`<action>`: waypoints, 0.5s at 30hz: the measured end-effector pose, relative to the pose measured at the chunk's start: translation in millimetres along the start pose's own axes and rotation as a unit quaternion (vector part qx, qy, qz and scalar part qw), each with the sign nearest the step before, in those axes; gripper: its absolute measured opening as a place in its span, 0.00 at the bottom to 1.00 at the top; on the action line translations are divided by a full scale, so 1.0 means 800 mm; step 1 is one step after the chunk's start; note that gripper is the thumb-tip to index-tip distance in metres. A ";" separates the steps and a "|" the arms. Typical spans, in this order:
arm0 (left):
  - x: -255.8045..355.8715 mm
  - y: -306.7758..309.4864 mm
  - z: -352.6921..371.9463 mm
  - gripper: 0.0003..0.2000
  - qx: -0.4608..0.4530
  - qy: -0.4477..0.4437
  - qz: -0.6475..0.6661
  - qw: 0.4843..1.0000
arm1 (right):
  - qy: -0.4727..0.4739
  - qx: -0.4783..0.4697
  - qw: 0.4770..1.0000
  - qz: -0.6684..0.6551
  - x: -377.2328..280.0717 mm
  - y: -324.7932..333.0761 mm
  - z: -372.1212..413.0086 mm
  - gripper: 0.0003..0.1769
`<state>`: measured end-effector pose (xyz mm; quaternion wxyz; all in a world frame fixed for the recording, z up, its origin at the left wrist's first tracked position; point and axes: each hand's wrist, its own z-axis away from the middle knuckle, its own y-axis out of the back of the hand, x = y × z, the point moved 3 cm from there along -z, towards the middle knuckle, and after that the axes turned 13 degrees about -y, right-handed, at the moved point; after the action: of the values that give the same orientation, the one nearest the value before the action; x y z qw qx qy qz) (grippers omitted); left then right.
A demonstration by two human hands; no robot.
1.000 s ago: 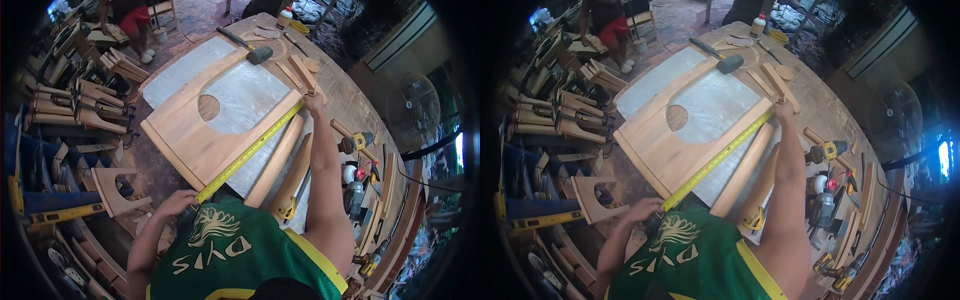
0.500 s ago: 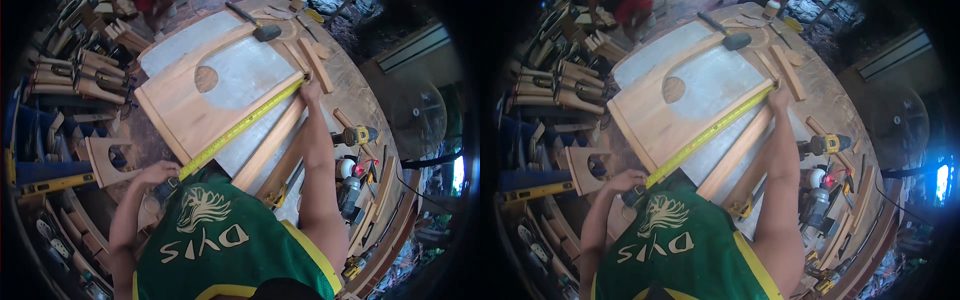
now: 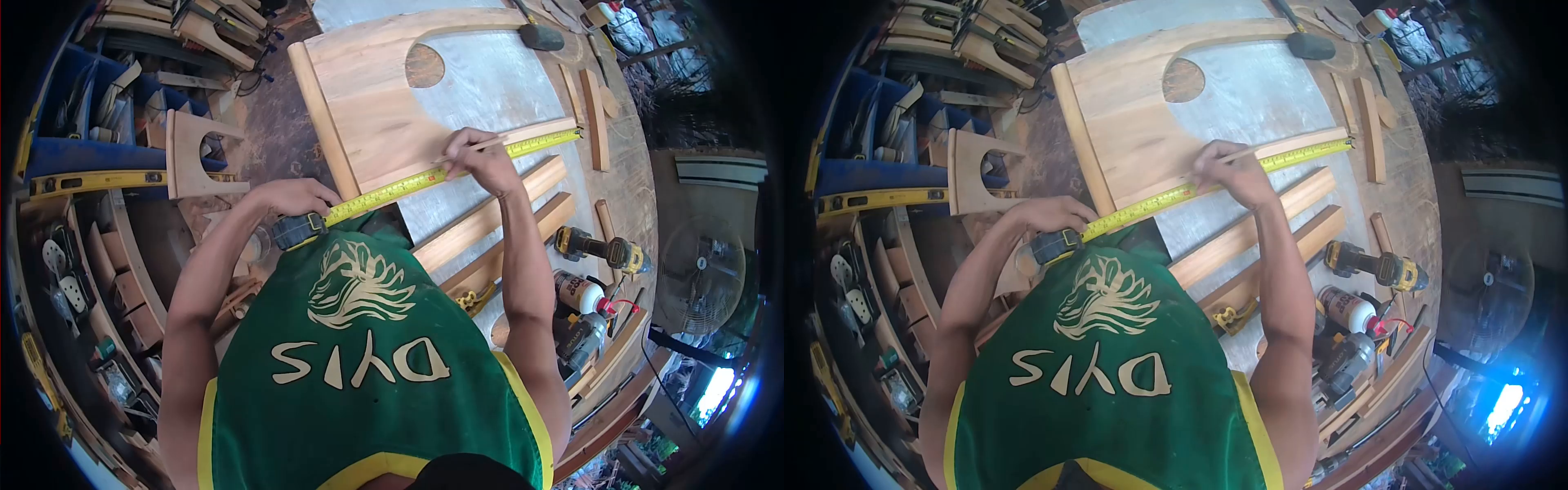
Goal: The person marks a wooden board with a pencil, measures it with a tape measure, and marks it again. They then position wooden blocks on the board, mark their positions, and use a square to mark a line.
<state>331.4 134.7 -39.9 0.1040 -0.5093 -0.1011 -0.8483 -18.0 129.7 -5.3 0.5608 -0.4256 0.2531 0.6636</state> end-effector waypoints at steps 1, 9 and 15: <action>-0.002 -0.002 0.000 0.20 0.000 0.003 0.002 1.000 | 0.004 -0.019 0.999 0.031 0.006 -0.009 -0.006 0.07; -0.009 0.001 -0.004 0.21 -0.004 0.007 0.017 1.000 | -0.038 -0.043 0.977 0.203 0.007 -0.052 -0.037 0.07; -0.012 0.006 -0.006 0.21 -0.018 0.038 0.041 0.998 | -0.039 -0.042 0.977 0.205 0.019 -0.052 -0.044 0.10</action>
<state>333.0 129.5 -50.3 0.1332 -0.4826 -0.0608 -0.8635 31.8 119.5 -30.1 0.4035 -0.3616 0.2855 0.7905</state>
